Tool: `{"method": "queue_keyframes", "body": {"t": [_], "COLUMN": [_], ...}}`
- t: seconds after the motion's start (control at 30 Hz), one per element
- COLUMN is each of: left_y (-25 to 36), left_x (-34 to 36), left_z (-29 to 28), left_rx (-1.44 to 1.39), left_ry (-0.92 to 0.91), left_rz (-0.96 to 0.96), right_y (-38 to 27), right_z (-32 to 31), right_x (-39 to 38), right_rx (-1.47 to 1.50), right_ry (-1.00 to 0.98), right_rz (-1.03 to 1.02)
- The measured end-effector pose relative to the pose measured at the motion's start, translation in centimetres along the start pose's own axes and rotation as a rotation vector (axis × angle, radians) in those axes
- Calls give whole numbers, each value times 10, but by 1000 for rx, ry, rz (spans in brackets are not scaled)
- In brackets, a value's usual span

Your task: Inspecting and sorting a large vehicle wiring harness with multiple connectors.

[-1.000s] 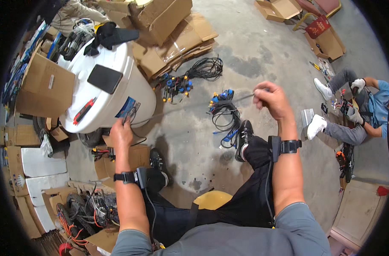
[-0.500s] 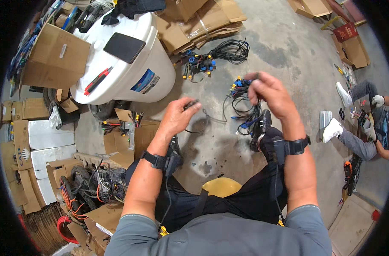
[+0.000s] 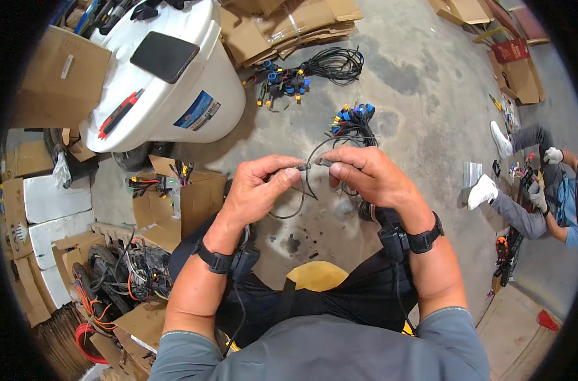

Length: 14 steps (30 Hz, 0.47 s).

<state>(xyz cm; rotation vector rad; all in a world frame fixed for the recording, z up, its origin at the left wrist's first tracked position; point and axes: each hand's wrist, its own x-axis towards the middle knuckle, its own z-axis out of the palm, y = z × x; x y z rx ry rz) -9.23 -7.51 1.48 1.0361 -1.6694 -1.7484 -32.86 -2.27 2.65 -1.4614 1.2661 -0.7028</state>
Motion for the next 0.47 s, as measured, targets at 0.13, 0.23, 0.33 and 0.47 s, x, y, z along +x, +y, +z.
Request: {"method": "queue_keyframes", "body": {"t": [0.13,0.23,0.33,0.47], "left_y": [-5,-5,-8,-6], "left_x": [-1,-1,-1,-4], "left_z": [-6,-7,-7,-7], "left_rx": [43,58,92,99], "left_ry": [-47,-44,-47,-62], "left_rz": [52,55,74,58], "right_y": [-7,-5,-5,-5], "right_z": [2,5,7,8], "right_x": [3,4,4,5], "right_rx": [148,176,144,110], "right_ry": [-25,-53,-58,-63], "right_rz": [2,-3,-25,-46]}}
